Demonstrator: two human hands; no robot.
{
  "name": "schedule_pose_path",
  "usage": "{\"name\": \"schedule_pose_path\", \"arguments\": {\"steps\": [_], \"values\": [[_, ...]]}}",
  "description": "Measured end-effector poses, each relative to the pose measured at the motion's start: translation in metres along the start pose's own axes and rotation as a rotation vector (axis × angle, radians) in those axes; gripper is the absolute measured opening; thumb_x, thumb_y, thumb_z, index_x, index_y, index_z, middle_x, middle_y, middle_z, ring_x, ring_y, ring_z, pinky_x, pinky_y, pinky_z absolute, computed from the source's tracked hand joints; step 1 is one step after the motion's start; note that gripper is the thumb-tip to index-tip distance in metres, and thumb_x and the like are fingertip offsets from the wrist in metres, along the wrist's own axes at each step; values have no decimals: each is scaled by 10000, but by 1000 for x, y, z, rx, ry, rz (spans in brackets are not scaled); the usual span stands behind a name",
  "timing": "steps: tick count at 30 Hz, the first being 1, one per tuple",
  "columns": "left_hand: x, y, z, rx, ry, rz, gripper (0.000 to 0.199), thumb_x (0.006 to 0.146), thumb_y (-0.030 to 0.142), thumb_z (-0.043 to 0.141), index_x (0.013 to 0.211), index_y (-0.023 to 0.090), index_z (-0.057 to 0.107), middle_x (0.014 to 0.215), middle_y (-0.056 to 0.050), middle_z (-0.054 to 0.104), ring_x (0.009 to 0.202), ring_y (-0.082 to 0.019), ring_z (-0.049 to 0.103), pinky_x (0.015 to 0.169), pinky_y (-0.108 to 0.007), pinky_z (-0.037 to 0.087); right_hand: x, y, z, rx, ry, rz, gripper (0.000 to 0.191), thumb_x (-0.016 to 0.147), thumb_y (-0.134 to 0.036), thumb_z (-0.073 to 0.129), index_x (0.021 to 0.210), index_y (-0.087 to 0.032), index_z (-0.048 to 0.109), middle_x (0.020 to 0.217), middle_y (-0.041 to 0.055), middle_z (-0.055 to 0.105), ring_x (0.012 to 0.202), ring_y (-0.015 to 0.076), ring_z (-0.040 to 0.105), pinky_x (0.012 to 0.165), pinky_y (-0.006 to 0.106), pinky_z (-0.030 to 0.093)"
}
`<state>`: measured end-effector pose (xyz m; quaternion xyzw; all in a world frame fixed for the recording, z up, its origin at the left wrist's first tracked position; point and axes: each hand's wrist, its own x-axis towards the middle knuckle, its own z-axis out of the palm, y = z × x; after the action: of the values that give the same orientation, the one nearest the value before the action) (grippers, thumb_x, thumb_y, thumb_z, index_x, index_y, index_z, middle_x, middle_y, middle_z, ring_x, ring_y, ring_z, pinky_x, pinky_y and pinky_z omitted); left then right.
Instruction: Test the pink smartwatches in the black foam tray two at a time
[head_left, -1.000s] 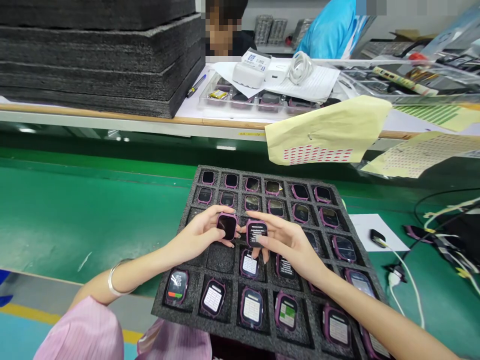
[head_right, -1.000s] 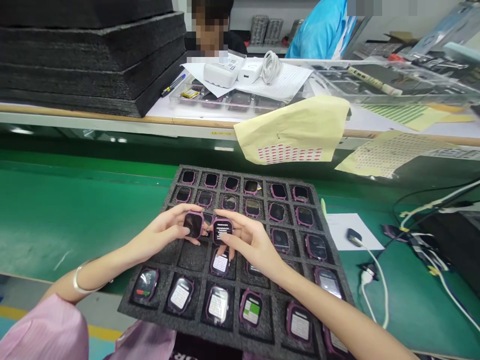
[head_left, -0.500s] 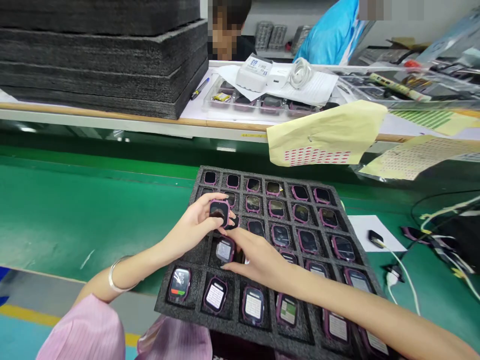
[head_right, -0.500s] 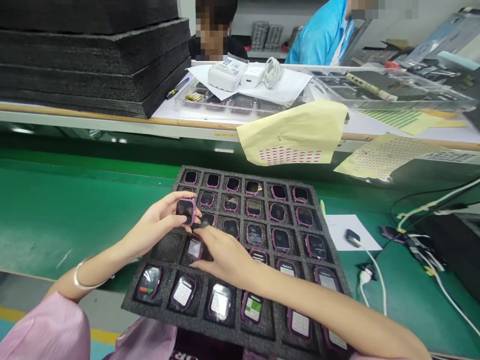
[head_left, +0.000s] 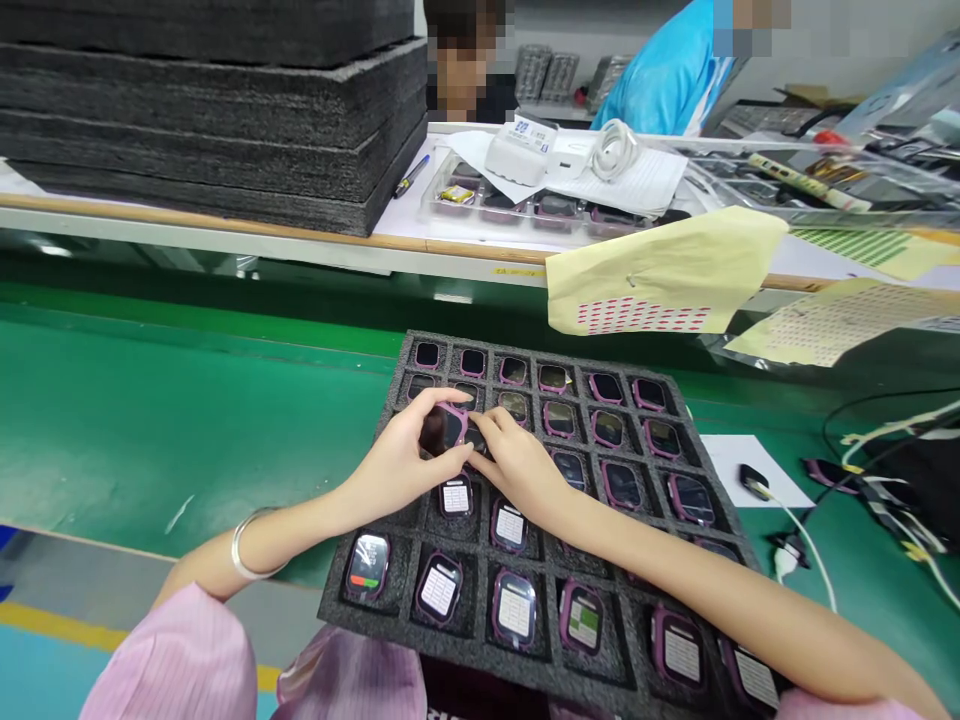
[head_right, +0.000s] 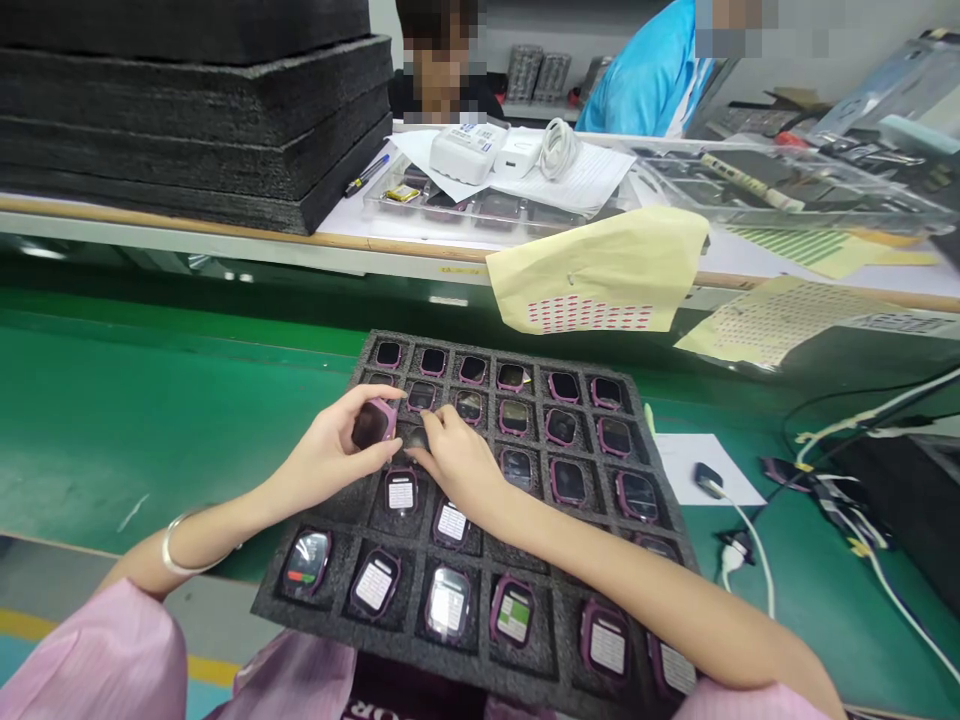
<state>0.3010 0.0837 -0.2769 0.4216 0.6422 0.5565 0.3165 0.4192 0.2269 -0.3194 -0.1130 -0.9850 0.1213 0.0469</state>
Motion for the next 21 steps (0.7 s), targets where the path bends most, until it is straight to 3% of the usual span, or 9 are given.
{"name": "schedule_pose_path", "arguments": {"steps": [8,12,16,18,21], "values": [[-4,-2,5,242,51,99,406,791,151,575,1186,208,500,871,-9,590,741,-154,562,676,-259,448,-11,-11,6,88,43,55,76,918,-201,550,970,-148,534,1033,171,522,919,329,591,650,432,554],[-6,-7,7,396,65,178,433,751,95,558,1166,203,501,911,-25,612,796,-174,588,751,-285,465,-10,-7,7,232,56,54,200,858,-151,629,1031,-133,529,954,125,560,860,300,604,713,446,533],[-7,-9,9,415,38,182,454,781,130,561,1223,179,468,965,-53,624,832,-186,600,778,-299,478,-5,5,-2,428,45,-1,185,841,-204,666,998,-156,581,822,36,589,734,205,620,674,338,534],[-7,-8,10,414,46,189,474,798,157,573,1255,176,448,979,-60,631,851,-193,606,795,-310,482,-4,10,-11,569,38,-44,142,851,-280,658,899,-165,592,862,49,622,785,197,637,684,313,540],[-8,-7,9,419,49,206,481,819,189,582,1278,181,437,1011,-70,638,892,-204,613,824,-327,486,-9,15,-28,993,-17,7,223,872,-371,624,907,-162,553,974,96,660,817,195,661,639,303,557]]}}
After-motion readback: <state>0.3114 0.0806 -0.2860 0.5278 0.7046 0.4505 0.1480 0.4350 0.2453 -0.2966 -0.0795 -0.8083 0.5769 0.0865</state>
